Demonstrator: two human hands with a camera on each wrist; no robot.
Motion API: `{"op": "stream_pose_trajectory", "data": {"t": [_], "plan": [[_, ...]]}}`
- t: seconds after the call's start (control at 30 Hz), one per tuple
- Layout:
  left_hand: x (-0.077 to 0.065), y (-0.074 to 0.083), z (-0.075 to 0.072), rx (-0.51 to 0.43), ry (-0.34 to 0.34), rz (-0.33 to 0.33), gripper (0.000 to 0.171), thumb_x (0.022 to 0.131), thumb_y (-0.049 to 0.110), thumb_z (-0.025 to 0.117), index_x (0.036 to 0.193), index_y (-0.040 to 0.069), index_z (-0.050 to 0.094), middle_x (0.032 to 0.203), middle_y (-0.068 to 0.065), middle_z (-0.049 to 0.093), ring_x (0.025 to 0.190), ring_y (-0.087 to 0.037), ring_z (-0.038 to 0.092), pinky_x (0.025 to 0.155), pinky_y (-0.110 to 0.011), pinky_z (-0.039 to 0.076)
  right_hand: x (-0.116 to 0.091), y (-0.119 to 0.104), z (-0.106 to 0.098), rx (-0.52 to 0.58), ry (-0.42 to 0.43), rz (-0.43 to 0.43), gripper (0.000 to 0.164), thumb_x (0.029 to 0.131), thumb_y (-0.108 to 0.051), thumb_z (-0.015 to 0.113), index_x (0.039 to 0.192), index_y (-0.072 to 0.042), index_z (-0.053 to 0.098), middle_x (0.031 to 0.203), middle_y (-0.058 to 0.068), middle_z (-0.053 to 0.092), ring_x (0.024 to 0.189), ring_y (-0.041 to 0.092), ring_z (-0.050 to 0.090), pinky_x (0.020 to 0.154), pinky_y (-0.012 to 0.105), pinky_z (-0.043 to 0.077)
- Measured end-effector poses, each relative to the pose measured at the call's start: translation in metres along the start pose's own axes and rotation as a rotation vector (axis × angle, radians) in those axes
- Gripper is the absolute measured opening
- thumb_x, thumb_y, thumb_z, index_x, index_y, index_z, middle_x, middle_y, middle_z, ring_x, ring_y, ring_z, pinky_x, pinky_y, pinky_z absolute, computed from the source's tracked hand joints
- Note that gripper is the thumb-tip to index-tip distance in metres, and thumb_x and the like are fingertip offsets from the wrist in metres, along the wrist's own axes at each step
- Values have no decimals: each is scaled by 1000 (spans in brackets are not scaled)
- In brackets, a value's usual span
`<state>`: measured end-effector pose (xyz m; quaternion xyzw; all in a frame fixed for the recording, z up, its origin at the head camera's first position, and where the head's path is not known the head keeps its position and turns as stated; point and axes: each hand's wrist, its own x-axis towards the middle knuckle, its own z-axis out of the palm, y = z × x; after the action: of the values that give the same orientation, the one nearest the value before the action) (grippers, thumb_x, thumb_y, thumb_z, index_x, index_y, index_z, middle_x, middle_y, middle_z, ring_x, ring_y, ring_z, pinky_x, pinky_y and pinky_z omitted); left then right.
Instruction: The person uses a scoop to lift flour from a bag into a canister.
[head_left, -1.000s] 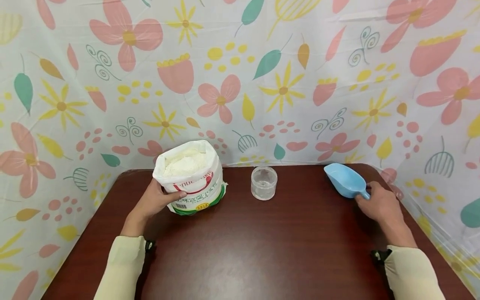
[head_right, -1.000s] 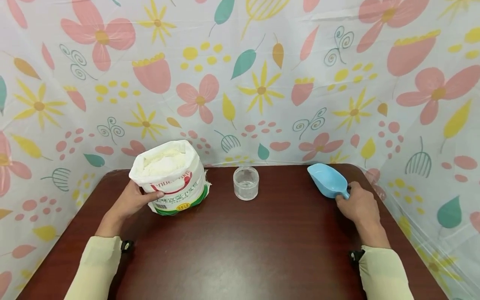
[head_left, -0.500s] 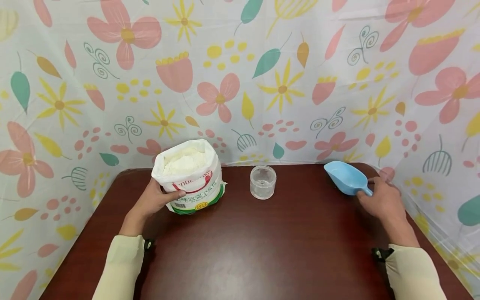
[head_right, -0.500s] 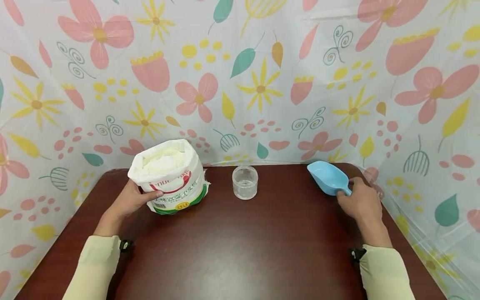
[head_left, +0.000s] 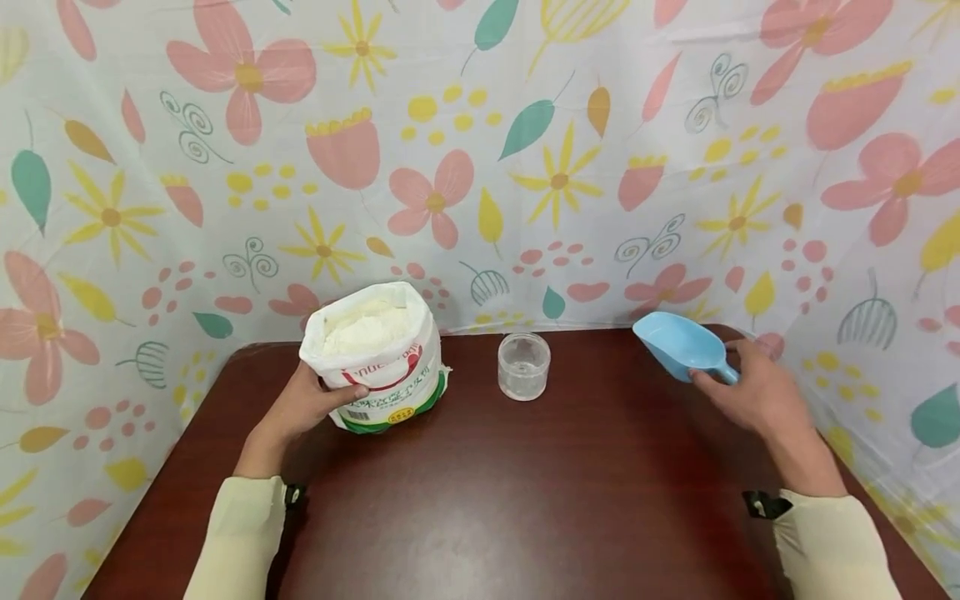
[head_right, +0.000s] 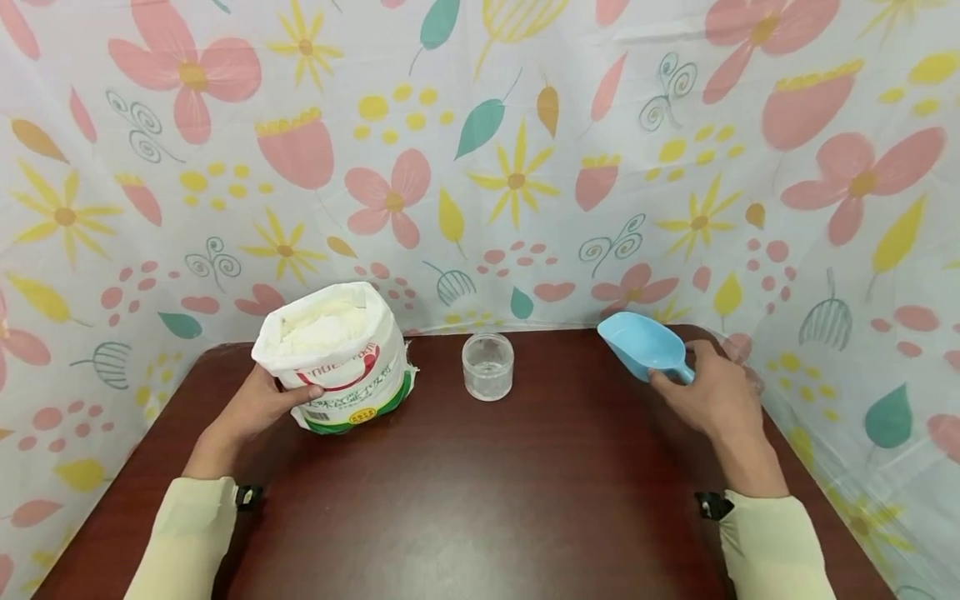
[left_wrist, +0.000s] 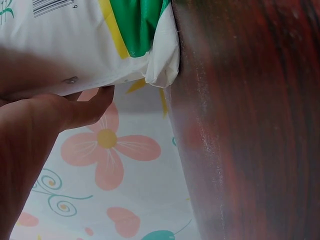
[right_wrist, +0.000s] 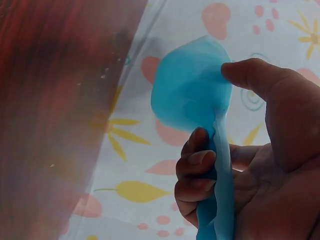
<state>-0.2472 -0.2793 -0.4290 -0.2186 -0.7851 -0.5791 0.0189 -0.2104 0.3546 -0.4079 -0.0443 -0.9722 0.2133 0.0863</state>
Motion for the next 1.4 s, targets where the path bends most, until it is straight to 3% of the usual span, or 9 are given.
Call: {"op": "stream_pose_trajectory", "data": {"t": [0.17, 0.33, 0.57, 0.8, 0.93, 1.07, 1.4], "plan": [[6, -2, 3, -12, -29, 45, 96, 87, -3, 85, 162, 23, 32, 147, -6, 57, 130, -23, 59, 105, -31, 51, -2, -6, -9, -9, 38, -51, 85, 96, -55, 74, 140, 13, 48, 129, 40, 58, 104, 55, 59, 81, 69, 50], [-1, -4, 2, 6, -26, 15, 94, 85, -4, 86, 160, 22, 34, 142, -5, 60, 126, -20, 62, 103, -29, 52, -9, -14, -4, -18, 49, -76, 86, 95, -57, 74, 144, 9, 50, 129, 39, 61, 105, 56, 61, 80, 68, 50], [-6, -4, 2, 22, -25, -24, 92, 87, 2, 87, 160, 22, 34, 144, -5, 59, 128, -20, 61, 106, -40, 51, -17, -31, 0, -4, 104, -126, 79, 93, -53, 78, 145, 2, 55, 127, 36, 64, 100, 52, 63, 78, 67, 50], [-4, -5, 1, 12, -24, -5, 91, 88, 0, 85, 160, 23, 34, 144, -5, 58, 129, -21, 60, 106, -37, 51, -14, -50, -9, -12, 153, -183, 70, 92, -53, 80, 137, -2, 64, 124, 29, 66, 91, 44, 64, 68, 64, 51], [-1, -5, 0, -3, -26, 4, 90, 88, -1, 84, 159, 24, 35, 143, -5, 59, 129, -23, 61, 105, -34, 52, -12, -60, -15, -8, 162, -202, 66, 91, -54, 80, 133, -4, 67, 114, 25, 70, 85, 38, 62, 60, 51, 49], [-1, -4, -1, 5, -26, -4, 90, 88, 0, 85, 159, 25, 35, 144, -3, 59, 130, -22, 60, 105, -32, 51, -12, -68, -17, 4, 169, -231, 56, 90, -49, 83, 120, -4, 70, 90, 16, 69, 75, 31, 58, 58, 39, 41], [-2, -2, -3, 12, -31, -17, 92, 88, 2, 85, 160, 27, 33, 144, -3, 58, 130, -22, 60, 106, -36, 51, -15, -102, -27, 35, 186, -314, 45, 90, -44, 85, 106, -4, 70, 70, 4, 60, 64, 24, 53, 57, 36, 37]]}}
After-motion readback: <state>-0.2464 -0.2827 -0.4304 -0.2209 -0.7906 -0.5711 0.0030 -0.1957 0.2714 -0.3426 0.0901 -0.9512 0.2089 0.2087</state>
